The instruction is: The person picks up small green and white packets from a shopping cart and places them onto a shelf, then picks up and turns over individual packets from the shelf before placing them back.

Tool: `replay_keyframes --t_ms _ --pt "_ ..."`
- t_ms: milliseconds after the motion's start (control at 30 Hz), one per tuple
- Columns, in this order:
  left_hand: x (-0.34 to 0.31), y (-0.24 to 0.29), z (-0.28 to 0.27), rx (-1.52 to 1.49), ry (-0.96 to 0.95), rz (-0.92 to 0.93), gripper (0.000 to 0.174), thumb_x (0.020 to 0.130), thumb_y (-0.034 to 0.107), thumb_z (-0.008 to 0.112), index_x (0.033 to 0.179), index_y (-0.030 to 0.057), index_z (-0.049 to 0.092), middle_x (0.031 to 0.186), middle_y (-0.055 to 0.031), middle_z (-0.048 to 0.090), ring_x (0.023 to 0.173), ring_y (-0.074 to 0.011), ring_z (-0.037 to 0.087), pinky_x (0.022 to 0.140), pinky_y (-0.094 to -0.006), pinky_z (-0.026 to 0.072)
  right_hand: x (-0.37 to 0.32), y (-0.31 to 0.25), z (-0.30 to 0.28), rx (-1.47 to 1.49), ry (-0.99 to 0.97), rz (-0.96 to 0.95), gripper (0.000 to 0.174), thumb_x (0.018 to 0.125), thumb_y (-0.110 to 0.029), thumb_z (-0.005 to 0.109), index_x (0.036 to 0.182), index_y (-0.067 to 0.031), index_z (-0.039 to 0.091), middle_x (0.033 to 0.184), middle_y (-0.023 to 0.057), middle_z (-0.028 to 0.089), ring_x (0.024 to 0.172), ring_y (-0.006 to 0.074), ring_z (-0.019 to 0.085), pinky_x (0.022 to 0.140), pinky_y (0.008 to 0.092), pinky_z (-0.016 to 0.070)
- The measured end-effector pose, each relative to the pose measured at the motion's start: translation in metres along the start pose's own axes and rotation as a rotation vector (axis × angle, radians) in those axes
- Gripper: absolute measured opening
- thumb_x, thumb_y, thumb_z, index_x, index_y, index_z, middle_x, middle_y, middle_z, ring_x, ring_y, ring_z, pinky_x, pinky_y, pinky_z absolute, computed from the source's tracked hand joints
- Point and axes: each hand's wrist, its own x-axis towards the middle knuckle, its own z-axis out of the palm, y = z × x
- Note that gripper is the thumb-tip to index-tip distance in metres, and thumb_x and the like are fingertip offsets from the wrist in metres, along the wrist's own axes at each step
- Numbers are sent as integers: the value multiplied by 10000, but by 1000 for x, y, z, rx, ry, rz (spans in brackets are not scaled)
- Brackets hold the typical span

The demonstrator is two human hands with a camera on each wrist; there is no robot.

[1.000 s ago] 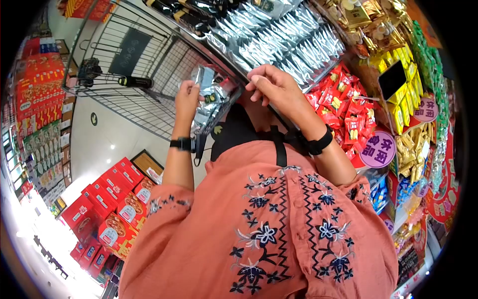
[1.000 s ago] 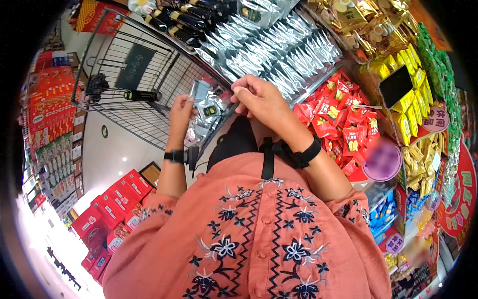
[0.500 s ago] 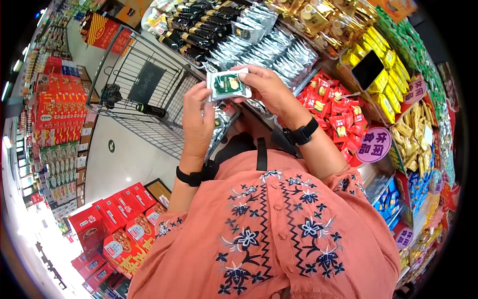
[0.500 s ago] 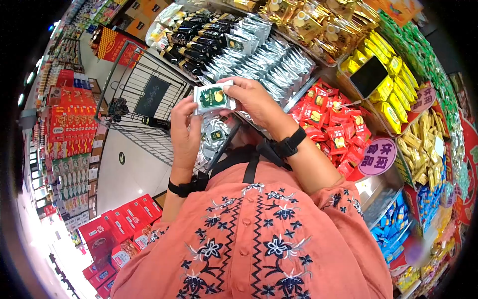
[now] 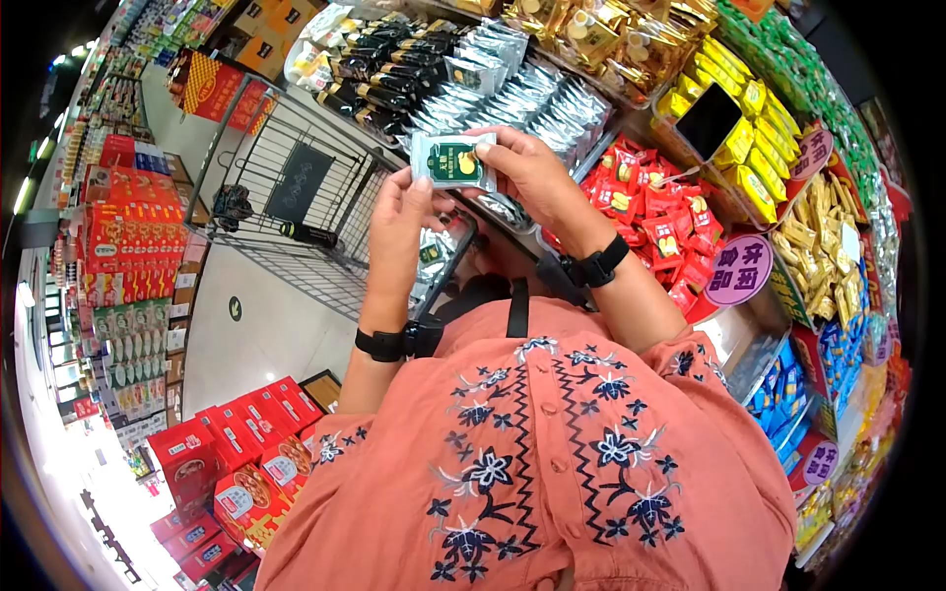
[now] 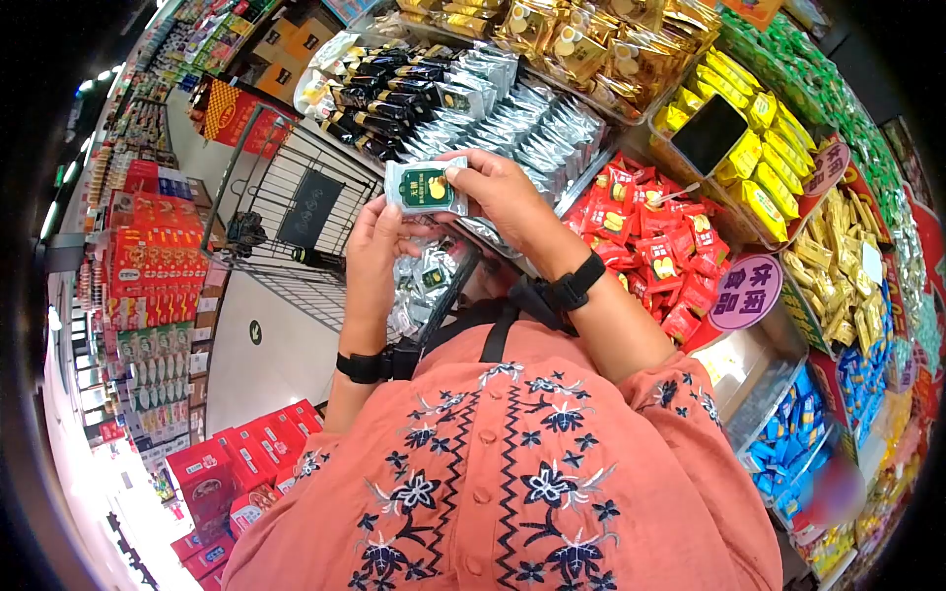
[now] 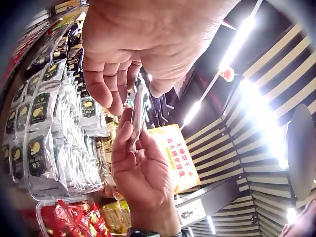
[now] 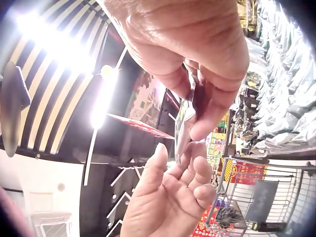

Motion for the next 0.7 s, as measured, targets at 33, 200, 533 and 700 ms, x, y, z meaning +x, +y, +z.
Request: replay_keyframes --t_ms 33,200,533,700 --pt "1 -3 0 11 -15 -25 373 1058 255 562 1307 -21 535 1095 -79 677 898 -132 684 700 -236 527 1 2 -3 -5 0 -6 282 1034 -172 577 1277 -35 619 1119 66 684 953 144 688 801 287 601" --pt "1 -7 13 27 -84 -6 322 1022 247 623 1271 47 584 1099 -29 669 957 -99 644 752 -237 520 2 5 -8 -4 37 -6 293 1026 -179 598 1291 -54 604 1185 59 661 1050 149 660 899 311 563" --pt "44 -3 4 236 -159 116 219 977 80 621 1170 0 556 982 -35 629 845 -79 585 728 -243 495 15 4 -27 -560 47 -241 410 922 -187 719 1287 -30 616 1048 27 639 905 111 620 819 270 517" --pt "79 -5 6 501 -243 201 218 967 96 642 1149 -12 594 938 -55 640 828 -107 597 737 -280 508 35 11 -51 -755 148 -401 354 881 -204 753 1165 -26 639 943 32 643 800 116 606 729 271 514"
